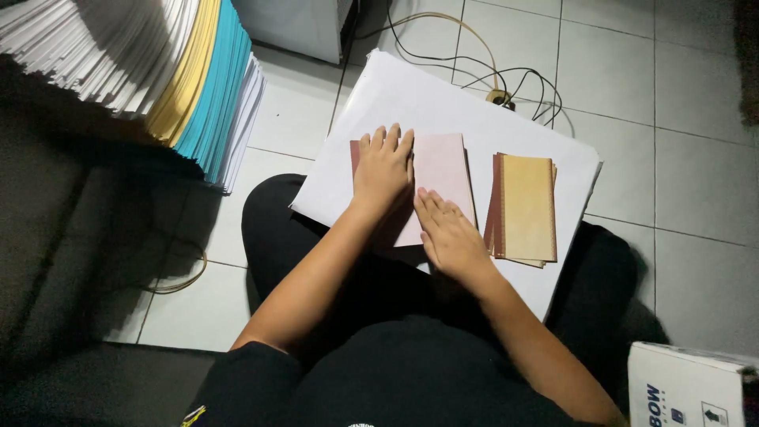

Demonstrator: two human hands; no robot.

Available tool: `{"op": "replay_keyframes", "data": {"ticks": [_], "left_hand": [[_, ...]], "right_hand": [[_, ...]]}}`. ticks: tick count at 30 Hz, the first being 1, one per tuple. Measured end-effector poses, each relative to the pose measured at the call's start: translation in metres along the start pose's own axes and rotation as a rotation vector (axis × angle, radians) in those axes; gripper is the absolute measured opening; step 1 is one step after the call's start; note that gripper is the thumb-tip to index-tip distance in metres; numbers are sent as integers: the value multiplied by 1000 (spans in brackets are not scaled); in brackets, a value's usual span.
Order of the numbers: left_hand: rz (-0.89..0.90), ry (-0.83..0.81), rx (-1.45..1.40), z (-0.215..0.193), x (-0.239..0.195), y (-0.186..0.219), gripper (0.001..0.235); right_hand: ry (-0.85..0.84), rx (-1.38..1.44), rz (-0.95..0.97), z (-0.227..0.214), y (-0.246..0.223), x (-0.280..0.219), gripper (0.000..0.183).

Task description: Manually inspecting and stacking paper booklets or cards in a print shop environment.

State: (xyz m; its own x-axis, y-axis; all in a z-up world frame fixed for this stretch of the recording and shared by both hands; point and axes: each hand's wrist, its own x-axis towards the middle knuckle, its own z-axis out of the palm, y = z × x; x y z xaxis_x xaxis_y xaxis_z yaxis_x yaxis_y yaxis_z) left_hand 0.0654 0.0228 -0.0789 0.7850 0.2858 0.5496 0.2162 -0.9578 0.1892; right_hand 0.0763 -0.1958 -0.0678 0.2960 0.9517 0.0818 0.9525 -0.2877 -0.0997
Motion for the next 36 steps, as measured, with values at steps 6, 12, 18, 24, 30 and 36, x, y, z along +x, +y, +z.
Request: {"op": "replay_keyframes", "data": {"ticks": [6,12,18,24,30,36], "left_hand": [[32,-42,11,7,-2,-3,42],[-33,-146,-47,-17,3,5,42],[31,-235,-58,-31,-6,21,51],[32,-304,-73,-47,-65,56,60],[50,-319,-81,-41,-63,54,63],[51,-324,-67,-47,-63,56,62]], "right_hand": [[38,2,90,8,23,48,65],[113,35,294,-17,29,73,64],[99,74,355,-13,10,33,68],[169,23,332,9,20,31,68],[249,297,605,-36,53,-27,24],[86,-2,1050,-52,73,-84,89]]}}
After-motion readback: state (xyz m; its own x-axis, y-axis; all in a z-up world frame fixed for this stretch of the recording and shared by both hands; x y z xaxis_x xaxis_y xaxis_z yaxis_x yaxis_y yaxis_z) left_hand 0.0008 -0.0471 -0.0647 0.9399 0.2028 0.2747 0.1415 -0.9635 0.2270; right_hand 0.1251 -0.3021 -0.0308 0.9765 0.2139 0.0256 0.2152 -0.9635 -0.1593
